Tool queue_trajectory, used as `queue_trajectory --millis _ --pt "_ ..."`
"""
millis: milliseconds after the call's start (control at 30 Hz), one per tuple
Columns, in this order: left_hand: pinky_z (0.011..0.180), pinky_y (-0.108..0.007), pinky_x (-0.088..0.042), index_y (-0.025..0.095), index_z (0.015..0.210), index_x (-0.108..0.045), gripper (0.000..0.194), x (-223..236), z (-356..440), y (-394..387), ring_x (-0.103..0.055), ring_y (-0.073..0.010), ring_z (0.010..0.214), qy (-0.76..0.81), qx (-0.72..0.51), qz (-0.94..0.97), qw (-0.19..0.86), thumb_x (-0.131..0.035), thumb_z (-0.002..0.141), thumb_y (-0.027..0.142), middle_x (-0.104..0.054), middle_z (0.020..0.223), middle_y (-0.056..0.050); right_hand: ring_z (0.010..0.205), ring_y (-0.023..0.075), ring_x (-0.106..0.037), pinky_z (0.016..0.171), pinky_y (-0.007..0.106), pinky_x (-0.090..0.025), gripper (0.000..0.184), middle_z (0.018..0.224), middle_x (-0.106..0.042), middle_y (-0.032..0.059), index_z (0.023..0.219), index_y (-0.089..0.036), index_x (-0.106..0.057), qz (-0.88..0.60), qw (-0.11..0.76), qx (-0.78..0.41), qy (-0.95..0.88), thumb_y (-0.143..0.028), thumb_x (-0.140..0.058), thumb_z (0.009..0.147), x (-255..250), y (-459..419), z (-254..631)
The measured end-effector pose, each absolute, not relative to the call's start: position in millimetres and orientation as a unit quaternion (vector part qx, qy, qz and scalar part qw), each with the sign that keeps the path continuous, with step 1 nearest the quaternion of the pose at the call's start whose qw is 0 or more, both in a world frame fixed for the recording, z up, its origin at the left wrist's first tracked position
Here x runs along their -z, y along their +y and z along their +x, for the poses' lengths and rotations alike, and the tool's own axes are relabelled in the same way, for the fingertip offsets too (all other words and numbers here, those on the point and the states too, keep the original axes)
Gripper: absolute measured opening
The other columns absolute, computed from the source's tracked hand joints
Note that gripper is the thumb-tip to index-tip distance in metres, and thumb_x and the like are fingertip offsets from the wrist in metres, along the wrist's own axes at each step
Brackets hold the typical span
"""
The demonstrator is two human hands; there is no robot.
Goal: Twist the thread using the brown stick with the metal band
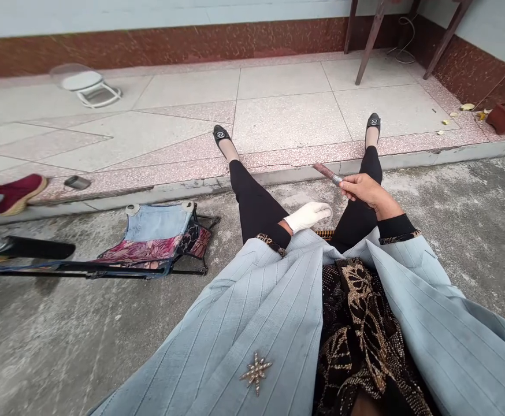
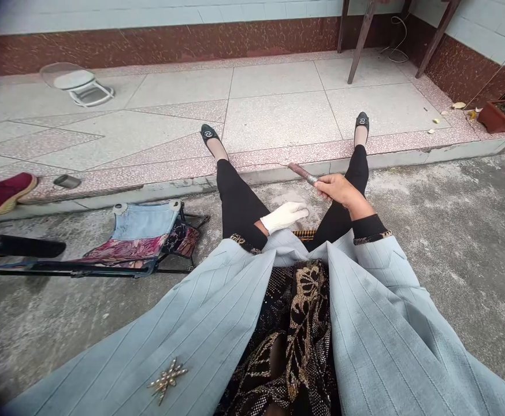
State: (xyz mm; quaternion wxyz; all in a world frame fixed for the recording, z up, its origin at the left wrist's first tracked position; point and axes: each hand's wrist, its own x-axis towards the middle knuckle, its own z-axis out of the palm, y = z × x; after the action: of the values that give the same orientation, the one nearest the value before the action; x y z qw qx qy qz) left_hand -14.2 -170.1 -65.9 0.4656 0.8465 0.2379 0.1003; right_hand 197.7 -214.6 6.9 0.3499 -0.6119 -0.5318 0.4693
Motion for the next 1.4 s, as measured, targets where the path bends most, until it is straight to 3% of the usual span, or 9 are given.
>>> queue_trajectory --millis 267,400,533,667,733,833,933,1167,1400 --pt "0.073 -0.027 -0.041 0.019 0.1 -0.071 0.032 23.1 -28.7 -152.7 -0.064 -0.0187 0.084 0.256 -0.065 0.952 0.155 -0.045 0.099 0.038 -0.072 0.092 -0.006 0.076 0.0181 -0.057 0.064 0.029 -0.033 0.023 0.081 -0.071 0.0091 0.078 -0.016 -0.07 -0.732 0.107 -0.169 -0.652 -0.032 -0.056 0.089 -0.8 -207.8 200.1" --pt "0.073 -0.027 -0.04 0.019 0.102 -0.072 0.029 0.5 -26.6 -140.1 -0.066 -0.0195 0.088 0.23 -0.065 0.968 0.08 -0.047 0.098 0.034 -0.073 0.096 -0.006 0.09 0.0234 -0.063 0.068 0.03 -0.034 0.026 0.097 -0.074 0.0135 0.089 -0.017 -0.074 -0.705 -0.001 -0.149 -0.693 -0.033 -0.054 0.092 -8.7 -209.2 187.1" --pt "0.075 -0.027 -0.042 0.019 0.1 -0.072 0.026 -12.8 -18.2 -125.0 -0.066 -0.0196 0.09 0.22 -0.074 0.969 0.083 -0.051 0.095 0.032 -0.073 0.096 -0.006 0.083 0.022 -0.063 0.067 0.03 -0.033 0.023 0.087 -0.072 0.0127 0.085 -0.015 -0.073 -0.641 -0.05 -0.179 -0.744 -0.029 -0.055 0.092 -19.9 -214.6 180.0" --pt "0.082 -0.027 -0.044 0.019 0.095 -0.072 0.024 -12.5 -13.1 -109.9 -0.065 -0.0179 0.091 0.21 -0.12 0.949 0.204 -0.053 0.092 0.033 -0.073 0.095 -0.004 0.064 0.0144 -0.056 0.063 0.027 -0.036 0.02 0.066 -0.063 0.0022 0.075 -0.017 -0.066 -0.517 -0.009 -0.373 -0.771 -0.027 -0.056 0.088 -30.0 -225.1 188.0" --pt "0.081 -0.027 -0.045 0.017 0.093 -0.07 0.026 -5.1 -12.5 -108.0 -0.064 -0.0163 0.086 0.212 -0.161 0.911 0.316 -0.051 0.091 0.034 -0.072 0.091 -0.003 0.062 0.0124 -0.053 0.062 0.025 -0.038 0.022 0.066 -0.06 -0.0008 0.077 -0.017 -0.065 -0.474 0.095 -0.459 -0.745 -0.035 -0.057 0.088 -34.8 -230.0 193.7" --pt "0.066 -0.025 -0.044 0.013 0.091 -0.067 0.031 12.9 -11.8 -118.6 -0.055 -0.0121 0.065 0.27 -0.212 0.819 0.46 -0.049 0.09 0.039 -0.066 0.079 -0.002 0.059 0.0107 -0.048 0.057 0.025 -0.037 0.03 0.068 -0.056 -0.0015 0.079 -0.017 -0.061 -0.507 0.312 -0.462 -0.658 -0.046 -0.059 0.085 -39.6 -233.0 200.2" --pt "0.06 -0.024 -0.039 0.014 0.086 -0.066 0.032 32.3 -9.7 -139.4 -0.047 -0.0104 0.059 0.271 -0.168 0.804 0.501 -0.049 0.091 0.041 -0.059 0.069 0.001 0.056 0.0102 -0.045 0.053 0.025 -0.035 0.03 0.068 -0.055 -0.0004 0.077 -0.017 -0.059 -0.566 0.4 -0.413 -0.591 -0.046 -0.061 0.081 -37.4 -230.4 205.7" --pt "0.074 -0.026 -0.043 0.017 0.088 -0.068 0.033 56.7 -11.8 -159.9 -0.058 -0.0153 0.076 0.215 -0.076 0.874 0.429 -0.049 0.093 0.042 -0.066 0.081 -0.001 0.06 0.0138 -0.05 0.06 0.027 -0.035 0.027 0.066 -0.058 0.0015 0.078 -0.016 -0.064 -0.666 0.346 -0.275 -0.601 -0.04 -0.056 0.085 -14.9 -220.3 216.1" --pt "0.071 -0.025 -0.041 0.022 0.093 -0.071 0.029 25.9 -25.8 -154.3 -0.062 -0.0161 0.075 0.212 -0.048 0.935 0.281 -0.048 0.095 0.039 -0.071 0.082 0.0 0.076 0.0208 -0.057 0.065 0.031 -0.031 0.029 0.085 -0.07 0.0107 0.093 -0.017 -0.073 -0.745 0.148 -0.129 -0.637 -0.037 -0.052 0.094 -13.0 -219.7 206.0"
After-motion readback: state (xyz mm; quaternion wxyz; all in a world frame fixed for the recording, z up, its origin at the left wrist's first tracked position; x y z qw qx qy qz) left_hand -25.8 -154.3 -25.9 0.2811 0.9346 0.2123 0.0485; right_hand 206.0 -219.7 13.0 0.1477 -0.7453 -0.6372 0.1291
